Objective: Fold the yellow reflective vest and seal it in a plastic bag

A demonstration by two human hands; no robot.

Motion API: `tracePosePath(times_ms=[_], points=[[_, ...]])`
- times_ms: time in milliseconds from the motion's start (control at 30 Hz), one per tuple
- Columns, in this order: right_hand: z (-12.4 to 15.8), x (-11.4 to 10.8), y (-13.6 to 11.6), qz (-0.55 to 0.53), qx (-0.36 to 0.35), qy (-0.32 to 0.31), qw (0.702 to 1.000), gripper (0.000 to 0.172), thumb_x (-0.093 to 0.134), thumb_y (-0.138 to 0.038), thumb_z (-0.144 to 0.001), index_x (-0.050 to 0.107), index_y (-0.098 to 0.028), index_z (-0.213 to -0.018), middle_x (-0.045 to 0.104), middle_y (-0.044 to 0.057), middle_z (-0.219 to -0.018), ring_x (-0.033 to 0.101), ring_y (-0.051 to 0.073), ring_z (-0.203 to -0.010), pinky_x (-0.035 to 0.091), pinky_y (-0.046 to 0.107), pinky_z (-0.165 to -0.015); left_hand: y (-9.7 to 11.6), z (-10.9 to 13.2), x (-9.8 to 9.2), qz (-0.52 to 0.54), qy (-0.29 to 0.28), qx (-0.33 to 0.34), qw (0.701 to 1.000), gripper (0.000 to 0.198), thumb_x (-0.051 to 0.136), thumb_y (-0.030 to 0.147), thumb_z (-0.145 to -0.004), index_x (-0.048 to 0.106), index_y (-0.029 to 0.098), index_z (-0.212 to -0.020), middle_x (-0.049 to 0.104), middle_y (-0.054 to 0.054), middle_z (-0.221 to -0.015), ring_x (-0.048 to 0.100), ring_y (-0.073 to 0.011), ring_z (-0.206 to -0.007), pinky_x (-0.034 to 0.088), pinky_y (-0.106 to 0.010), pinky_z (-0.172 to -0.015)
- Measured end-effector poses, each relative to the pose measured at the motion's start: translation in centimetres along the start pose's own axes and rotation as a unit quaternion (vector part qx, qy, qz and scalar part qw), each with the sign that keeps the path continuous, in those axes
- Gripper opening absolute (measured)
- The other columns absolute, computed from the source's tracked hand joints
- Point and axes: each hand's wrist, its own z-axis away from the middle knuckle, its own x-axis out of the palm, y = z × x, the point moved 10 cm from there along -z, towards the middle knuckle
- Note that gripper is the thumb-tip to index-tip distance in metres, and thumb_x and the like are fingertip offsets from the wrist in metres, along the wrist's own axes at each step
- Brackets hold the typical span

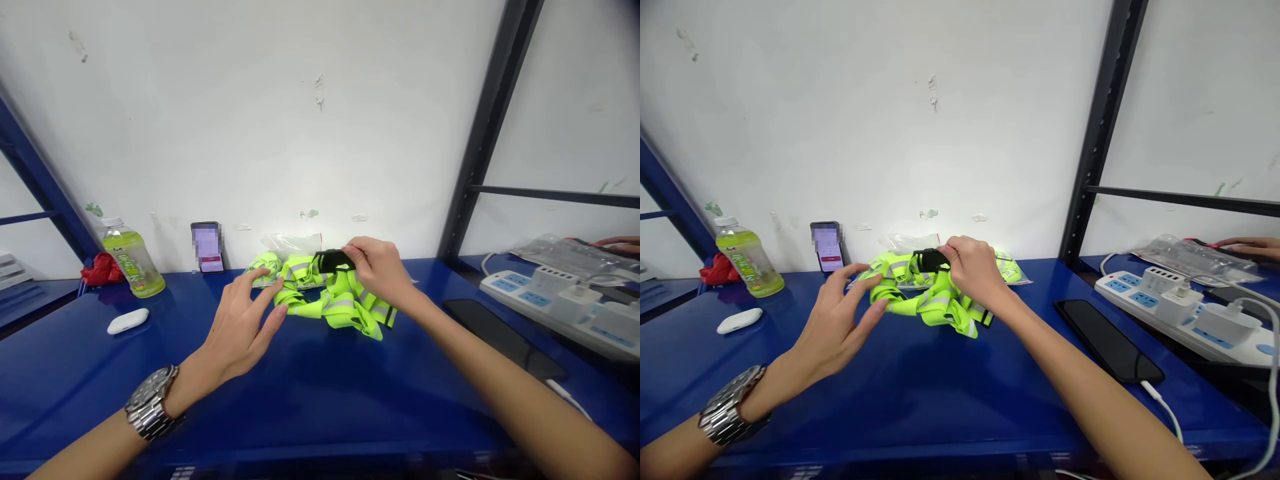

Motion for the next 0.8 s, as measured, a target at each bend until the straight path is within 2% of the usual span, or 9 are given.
tracePosePath(times_ms=[67, 133, 233, 300, 400, 467, 633, 733, 800], points=[[-0.6, 0.2, -1.3, -0.002, -0.015, -0.002, 1.000, 0.034, 0.039, -0.033, -0.094, 0.054, -0.020, -0.066, 0.053, 0.002, -0.061, 0.044, 0.015, -0.057, 0.027, 0.027, -0.057, 0.7, -1.1, -2.2, -0.057, 0.073, -0.053, 0.994, 0.042, 0.050, 0.040, -0.089, 0.050, 0.015, -0.123, 0.045, -0.021, -0.128, 0.045, -0.0384, -0.118, 0.042, -0.056, -0.089], [-1.0, 0.4, -2.4, -0.016, -0.022, 0.000, 1.000, 0.036, 0.040, -0.034, -0.094, 0.052, -0.020, -0.063, 0.051, 0.001, -0.059, 0.043, 0.014, -0.055, 0.026, 0.027, -0.056, 3.9, -2.2, -2.9, -0.115, 0.095, 0.009, 0.989, 0.046, 0.054, 0.044, -0.086, 0.051, 0.017, -0.123, 0.047, -0.019, -0.129, 0.040, -0.0413, -0.123, 0.036, -0.061, -0.095], [-1.4, 0.6, -1.7, -0.069, 0.037, 0.024, 0.997, 0.043, 0.040, -0.039, -0.094, 0.046, -0.019, -0.056, 0.043, -0.001, -0.050, 0.036, 0.012, -0.050, 0.024, 0.027, -0.053, 8.0, -2.8, -0.8, -0.136, 0.015, 0.129, 0.982, 0.045, 0.048, 0.045, -0.089, 0.051, 0.016, -0.123, 0.056, -0.016, -0.121, 0.048, -0.0345, -0.117, 0.034, -0.054, -0.102], [-1.3, 0.4, 0.3, -0.142, 0.110, 0.060, 0.982, 0.047, 0.041, -0.045, -0.092, 0.043, -0.019, -0.054, 0.039, -0.002, -0.048, 0.035, 0.011, -0.049, 0.026, 0.026, -0.051, 8.3, -2.6, 0.9, -0.139, -0.041, 0.143, 0.979, 0.050, 0.049, 0.047, -0.088, 0.050, 0.012, -0.124, 0.061, -0.016, -0.105, 0.056, -0.0316, -0.102, 0.040, -0.050, -0.097], [-0.4, 1.0, 4.2, -0.298, 0.229, 0.082, 0.923, 0.046, 0.048, -0.053, -0.088, 0.046, -0.019, -0.056, 0.042, -0.003, -0.047, 0.041, 0.012, -0.049, 0.033, 0.024, -0.050, 7.1, -1.9, 2.6, -0.174, -0.069, 0.157, 0.970, 0.040, 0.053, 0.031, -0.088, 0.050, 0.010, -0.121, 0.061, -0.012, -0.087, 0.058, -0.0266, -0.083, 0.046, -0.044, -0.085], [0.8, 2.0, 6.6, -0.388, 0.308, 0.069, 0.866, 0.042, 0.055, -0.051, -0.085, 0.050, -0.019, -0.059, 0.046, -0.002, -0.048, 0.046, 0.013, -0.049, 0.039, 0.025, -0.049, 6.2, -1.3, 2.6, -0.173, -0.046, 0.197, 0.964, 0.021, 0.048, 0.014, -0.087, 0.054, 0.013, -0.108, 0.058, -0.007, -0.078, 0.057, -0.0216, -0.075, 0.047, -0.040, -0.082], [7.0, 2.8, 10.7, -0.445, 0.502, 0.047, 0.741, 0.015, 0.056, -0.025, -0.087, 0.059, -0.015, -0.077, 0.062, 0.003, -0.061, 0.058, 0.016, -0.054, 0.049, 0.027, -0.050, 1.2, -0.2, 2.1, 0.013, -0.063, 0.214, 0.975, 0.007, 0.049, 0.016, -0.088, 0.048, 0.018, -0.095, 0.056, -0.005, -0.085, 0.055, -0.0192, -0.086, 0.043, -0.043, -0.098], [10.7, 3.6, 10.4, -0.424, 0.530, -0.031, 0.733, 0.014, 0.051, -0.024, -0.090, 0.060, -0.015, -0.083, 0.065, 0.005, -0.066, 0.061, 0.016, -0.056, 0.050, 0.027, -0.050, -1.8, 0.0, 1.2, 0.025, -0.001, 0.195, 0.980, 0.021, 0.048, 0.008, -0.084, 0.050, 0.018, -0.103, 0.050, -0.013, -0.109, 0.047, -0.0272, -0.115, 0.045, -0.043, -0.095], [12.2, 4.4, 9.4, -0.393, 0.494, -0.113, 0.768, 0.028, 0.047, -0.033, -0.092, 0.058, -0.015, -0.073, 0.062, 0.004, -0.062, 0.058, 0.015, -0.053, 0.049, 0.027, -0.050, -3.5, -0.1, 1.6, -0.030, 0.022, 0.149, 0.988, 0.029, 0.051, 0.009, -0.082, 0.052, 0.019, -0.108, 0.043, -0.017, -0.121, 0.043, -0.0336, -0.119, 0.044, -0.049, -0.093]])
